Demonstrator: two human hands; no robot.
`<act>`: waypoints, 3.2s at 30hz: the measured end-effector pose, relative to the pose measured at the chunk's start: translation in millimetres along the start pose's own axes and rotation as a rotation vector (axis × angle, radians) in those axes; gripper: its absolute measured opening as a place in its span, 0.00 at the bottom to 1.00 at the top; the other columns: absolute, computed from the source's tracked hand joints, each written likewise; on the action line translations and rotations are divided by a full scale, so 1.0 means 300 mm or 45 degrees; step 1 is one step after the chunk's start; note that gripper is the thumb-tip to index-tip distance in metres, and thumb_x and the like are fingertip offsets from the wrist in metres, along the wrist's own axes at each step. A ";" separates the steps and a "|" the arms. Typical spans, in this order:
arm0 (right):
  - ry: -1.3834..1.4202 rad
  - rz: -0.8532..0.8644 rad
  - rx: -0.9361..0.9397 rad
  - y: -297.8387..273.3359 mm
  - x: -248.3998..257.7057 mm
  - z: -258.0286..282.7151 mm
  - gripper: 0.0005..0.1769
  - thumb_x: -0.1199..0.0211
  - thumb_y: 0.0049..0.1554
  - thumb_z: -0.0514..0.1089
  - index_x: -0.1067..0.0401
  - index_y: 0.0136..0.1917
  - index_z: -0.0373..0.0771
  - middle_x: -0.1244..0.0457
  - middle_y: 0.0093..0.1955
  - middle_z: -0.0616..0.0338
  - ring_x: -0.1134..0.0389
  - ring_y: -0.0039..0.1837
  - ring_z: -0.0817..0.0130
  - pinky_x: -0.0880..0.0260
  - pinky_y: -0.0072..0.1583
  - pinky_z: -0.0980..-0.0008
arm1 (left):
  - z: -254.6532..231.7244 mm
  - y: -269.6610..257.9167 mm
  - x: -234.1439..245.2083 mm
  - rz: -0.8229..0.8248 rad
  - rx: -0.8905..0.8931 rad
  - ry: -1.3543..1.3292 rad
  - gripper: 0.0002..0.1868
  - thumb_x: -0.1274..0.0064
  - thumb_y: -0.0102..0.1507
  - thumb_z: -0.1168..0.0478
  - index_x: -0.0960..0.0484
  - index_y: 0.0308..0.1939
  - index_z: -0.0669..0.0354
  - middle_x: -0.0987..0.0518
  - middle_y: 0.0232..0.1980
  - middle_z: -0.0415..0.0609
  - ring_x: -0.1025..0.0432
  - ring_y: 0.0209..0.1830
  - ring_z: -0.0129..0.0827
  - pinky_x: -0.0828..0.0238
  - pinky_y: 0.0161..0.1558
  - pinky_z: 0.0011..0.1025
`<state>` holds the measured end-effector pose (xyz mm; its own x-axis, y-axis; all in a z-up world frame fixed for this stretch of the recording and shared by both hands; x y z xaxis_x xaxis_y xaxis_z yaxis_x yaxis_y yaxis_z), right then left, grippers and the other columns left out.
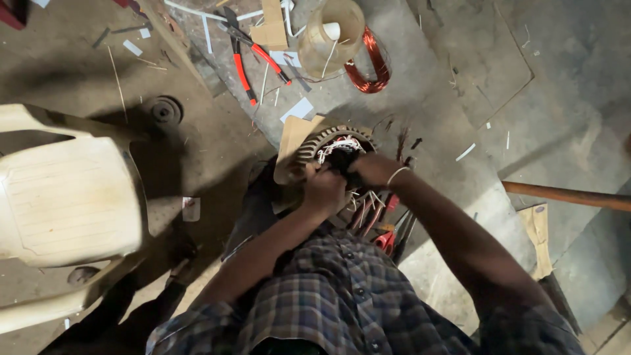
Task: The person works on a motor stator, using a hammer to tap and adjust internal components while another person handles a separate motor part nearby. The camera wearer repeatedly taps the stator with a hammer and adjusts wires by hand throughout the clip.
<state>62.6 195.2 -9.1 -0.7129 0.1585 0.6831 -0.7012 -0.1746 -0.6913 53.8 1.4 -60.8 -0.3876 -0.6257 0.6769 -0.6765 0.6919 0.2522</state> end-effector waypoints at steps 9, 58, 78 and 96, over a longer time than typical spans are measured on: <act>1.371 -0.464 -0.161 -0.173 0.078 0.034 0.13 0.37 0.54 0.52 0.21 0.44 0.42 0.31 0.44 0.49 0.29 0.50 0.51 0.30 0.52 0.54 | 0.001 0.003 0.016 0.036 -0.056 0.016 0.11 0.35 0.44 0.54 0.20 0.19 0.54 0.21 0.27 0.50 0.26 0.41 0.49 0.42 0.53 0.62; 0.900 -0.817 -1.650 -0.584 -0.927 -0.188 0.31 0.31 0.54 0.55 0.31 0.65 0.37 0.30 0.52 0.36 0.29 0.57 0.41 0.29 0.60 0.50 | 0.072 0.194 0.014 0.658 -0.836 0.071 0.12 0.52 0.63 0.60 0.18 0.47 0.54 0.23 0.50 0.53 0.27 0.48 0.49 0.30 0.45 0.49; 1.201 -1.129 -0.647 -0.476 -0.625 0.374 0.17 0.50 0.68 0.48 0.29 0.60 0.35 0.37 0.35 0.46 0.34 0.37 0.57 0.35 0.41 0.60 | 0.055 0.252 0.072 0.959 -0.440 0.174 0.13 0.59 0.65 0.61 0.18 0.46 0.51 0.17 0.35 0.53 0.22 0.40 0.49 0.27 0.46 0.48; 1.675 -1.061 -1.095 -0.534 -0.453 0.323 0.19 0.51 0.72 0.50 0.27 0.58 0.33 0.35 0.39 0.39 0.38 0.35 0.37 0.39 0.40 0.47 | 0.034 0.154 0.051 0.498 -0.265 0.062 0.08 0.50 0.59 0.58 0.20 0.30 0.56 0.19 0.34 0.54 0.24 0.40 0.51 0.27 0.44 0.48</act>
<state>272.9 107.5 31.5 0.5658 0.6046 0.5607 -0.3454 0.7912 -0.5046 10.2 20.2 -45.8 -0.5563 -0.2881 0.7794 -0.3424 0.9341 0.1010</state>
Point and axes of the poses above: each hand's wrist, its own y-axis towards the middle knuckle, its own x-axis out of the back of the hand, z = x × y, the point moved 1 cm from there along y, towards the middle knuckle
